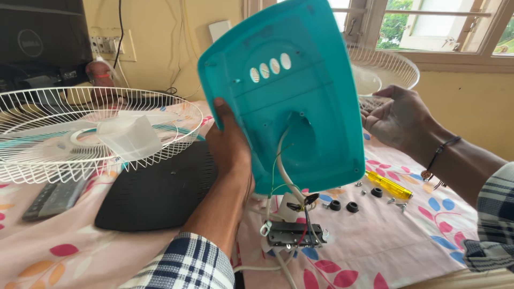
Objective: The person uses a screwdriver to remove screws from the back panel of a teal fan housing, detaches the control module, and then reattaches the fan head to the housing. The person then reinstalls the control module and secures it with screws.
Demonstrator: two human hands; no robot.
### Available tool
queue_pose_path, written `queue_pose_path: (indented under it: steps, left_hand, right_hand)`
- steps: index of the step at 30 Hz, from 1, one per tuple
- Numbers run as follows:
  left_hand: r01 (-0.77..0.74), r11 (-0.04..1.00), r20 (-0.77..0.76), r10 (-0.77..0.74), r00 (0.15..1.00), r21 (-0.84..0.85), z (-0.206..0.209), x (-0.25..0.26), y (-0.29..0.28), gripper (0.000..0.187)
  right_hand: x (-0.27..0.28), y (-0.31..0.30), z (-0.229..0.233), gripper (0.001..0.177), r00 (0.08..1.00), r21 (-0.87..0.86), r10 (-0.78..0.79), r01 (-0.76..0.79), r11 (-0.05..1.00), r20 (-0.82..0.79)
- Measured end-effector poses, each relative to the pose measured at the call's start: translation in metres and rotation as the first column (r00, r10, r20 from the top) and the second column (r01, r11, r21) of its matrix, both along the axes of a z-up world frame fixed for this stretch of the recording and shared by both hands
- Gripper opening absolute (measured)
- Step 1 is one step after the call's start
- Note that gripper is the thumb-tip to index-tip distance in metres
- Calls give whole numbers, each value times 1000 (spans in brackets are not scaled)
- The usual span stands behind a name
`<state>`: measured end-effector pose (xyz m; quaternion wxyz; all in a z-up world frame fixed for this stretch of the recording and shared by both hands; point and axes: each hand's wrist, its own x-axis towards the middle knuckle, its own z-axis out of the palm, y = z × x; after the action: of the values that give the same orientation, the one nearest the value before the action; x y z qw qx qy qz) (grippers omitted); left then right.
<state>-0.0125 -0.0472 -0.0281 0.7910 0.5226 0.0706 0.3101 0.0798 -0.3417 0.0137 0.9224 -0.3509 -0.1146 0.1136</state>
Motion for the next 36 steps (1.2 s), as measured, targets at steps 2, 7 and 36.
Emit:
queue_pose_path:
  steps: [2,7,36]
  left_hand:
    - [-33,993,-101,45,994,112,0,1,0,77]
    - [4,997,-83,3,997,79,4,-2,-11,75]
    - [31,954,-113,4,994,300,3,-16,-17,59]
  right_hand:
    - [7,-8,-11,64,986,-48,128,-123,991,108]
    - [19,-18,-13,62,998,-101,52,-54,993,-27]
    - [-142,44,-42,58,914,-738,-42,352,576,403]
